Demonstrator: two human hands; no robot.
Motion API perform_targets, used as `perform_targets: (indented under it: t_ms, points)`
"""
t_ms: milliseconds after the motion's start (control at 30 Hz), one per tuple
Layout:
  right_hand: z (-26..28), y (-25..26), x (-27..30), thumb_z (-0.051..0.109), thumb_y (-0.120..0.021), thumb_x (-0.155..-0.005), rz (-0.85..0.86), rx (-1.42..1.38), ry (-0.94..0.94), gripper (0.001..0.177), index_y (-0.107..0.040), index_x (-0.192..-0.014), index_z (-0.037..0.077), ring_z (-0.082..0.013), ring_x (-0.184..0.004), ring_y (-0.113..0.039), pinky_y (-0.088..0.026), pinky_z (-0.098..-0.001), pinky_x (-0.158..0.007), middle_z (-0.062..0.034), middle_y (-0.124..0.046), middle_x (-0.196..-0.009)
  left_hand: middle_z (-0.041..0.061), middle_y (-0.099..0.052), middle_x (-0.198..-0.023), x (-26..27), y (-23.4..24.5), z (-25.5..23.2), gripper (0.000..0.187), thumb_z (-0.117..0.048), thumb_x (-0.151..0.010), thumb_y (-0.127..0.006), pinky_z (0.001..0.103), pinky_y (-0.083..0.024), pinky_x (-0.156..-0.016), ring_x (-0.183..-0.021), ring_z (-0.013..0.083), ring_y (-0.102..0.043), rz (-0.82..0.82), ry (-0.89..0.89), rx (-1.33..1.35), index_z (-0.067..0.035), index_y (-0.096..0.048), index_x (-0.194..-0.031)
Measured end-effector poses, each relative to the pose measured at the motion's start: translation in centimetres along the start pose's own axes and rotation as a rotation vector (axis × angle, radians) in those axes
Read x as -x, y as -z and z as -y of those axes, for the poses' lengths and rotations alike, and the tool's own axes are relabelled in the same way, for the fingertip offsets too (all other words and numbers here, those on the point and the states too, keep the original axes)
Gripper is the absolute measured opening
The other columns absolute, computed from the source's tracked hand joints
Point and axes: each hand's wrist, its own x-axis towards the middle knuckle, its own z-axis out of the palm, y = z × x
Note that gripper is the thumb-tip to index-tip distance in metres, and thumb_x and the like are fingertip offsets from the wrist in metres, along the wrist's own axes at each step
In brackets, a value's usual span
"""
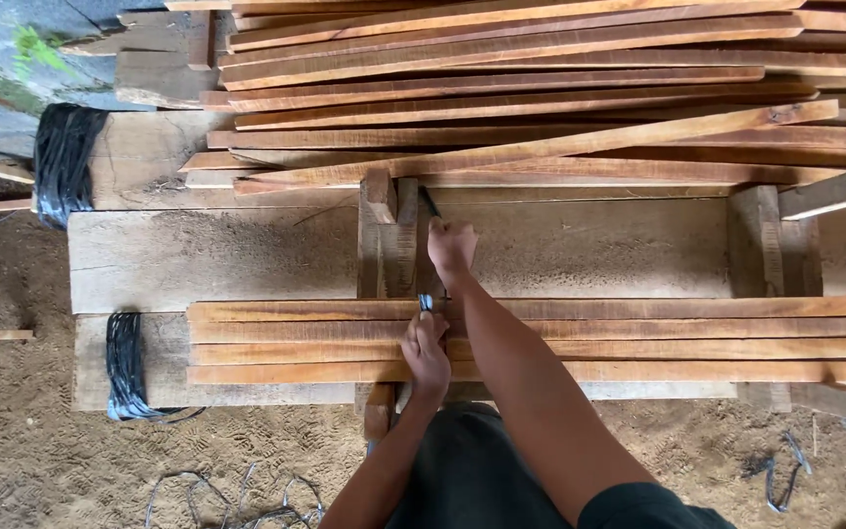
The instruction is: Bundling long thin wood strips together using plastic straps and pliers.
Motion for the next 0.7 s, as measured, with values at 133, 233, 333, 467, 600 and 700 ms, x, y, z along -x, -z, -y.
perform_targets:
  t_ms: [133,233,333,467,600,700]
  points:
    - [1.2,0.4,0.9,0.024,-0.060,-0.075,-0.003,0.008,0.020,0.040,-0.050,-0.041,0.005,-0.0331,-0.041,-0.051,-0.043,-0.0461,-0.050,-0.0172,-0.041,-0.040,-0.003,-0.031,-0.054,-0.5,0.1,0.6,0.049,-0.021,-0.113,-0.035,0.030,-0.032,-0.056,-0.055,0.0049,-0.023,0.032,-0.125,-0.045,-0.020,-0.044,-0.065]
    - [2.2,1.2,1.8,0.023,-0.059,-0.076,0.033,0.061,0.026,0.043,-0.042,-0.040,0.006,-0.0240,-0.038,-0.042,-0.041,-0.0395,-0.047,-0.0135,-0.033,-0.039,0.003,-0.039,-0.048,-0.8,0.2,1.4,0.051,-0.020,-0.108,-0.034,0.029,-0.038,-0.053,-0.053,0.0053,-0.027,-0.001,-0.162,-0.050,-0.014,-0.050,-0.060]
    - [3.0,1.9,2.0,0.024,-0.057,-0.080,0.111,0.046,0.019,0.043,-0.046,-0.042,0.007,-0.0253,-0.043,-0.050,-0.040,-0.0448,-0.050,-0.0130,-0.042,-0.039,0.006,-0.046,-0.049,-1.2,0.4,3.7,0.047,-0.018,-0.104,-0.038,0.031,-0.040,-0.049,-0.048,0.0114,-0.038,-0.037,-0.190,-0.067,-0.010,-0.056,-0.062]
    - [2.1,0.8,0.5,0.016,-0.061,-0.090,0.311,0.140,-0.090,0.048,-0.048,-0.045,0.008,-0.0159,-0.034,-0.036,-0.033,-0.0342,-0.039,-0.0050,-0.041,-0.038,0.006,-0.048,-0.049,-1.8,0.0,2.1,0.048,-0.015,-0.104,-0.036,0.030,-0.040,-0.050,-0.050,0.0095,-0.037,-0.013,-0.118,-0.079,-0.008,-0.061,-0.064]
    - [1.1,0.8,0.7,0.017,-0.063,-0.091,0.264,0.081,-0.135,0.049,-0.048,-0.046,0.010,-0.0130,-0.034,-0.039,-0.034,-0.0319,-0.039,-0.0036,-0.042,-0.040,0.006,-0.044,-0.051,-1.2,0.4,1.5,0.049,-0.019,-0.108,-0.035,0.031,-0.039,-0.049,-0.048,0.0113,-0.037,0.029,-0.147,-0.098,-0.008,-0.059,-0.067]
    - [-0.3,0.0,-0.1,0.029,-0.065,-0.085,0.189,0.061,-0.122,0.046,-0.047,-0.049,0.007,-0.0297,-0.046,-0.057,-0.041,-0.0459,-0.047,-0.0126,-0.048,-0.048,-0.001,-0.038,-0.052,-0.3,-0.3,0.0,0.049,-0.017,-0.109,-0.031,0.031,-0.035,-0.054,-0.056,0.0054,-0.030,0.024,-0.113,-0.018,-0.013,-0.051,-0.065]
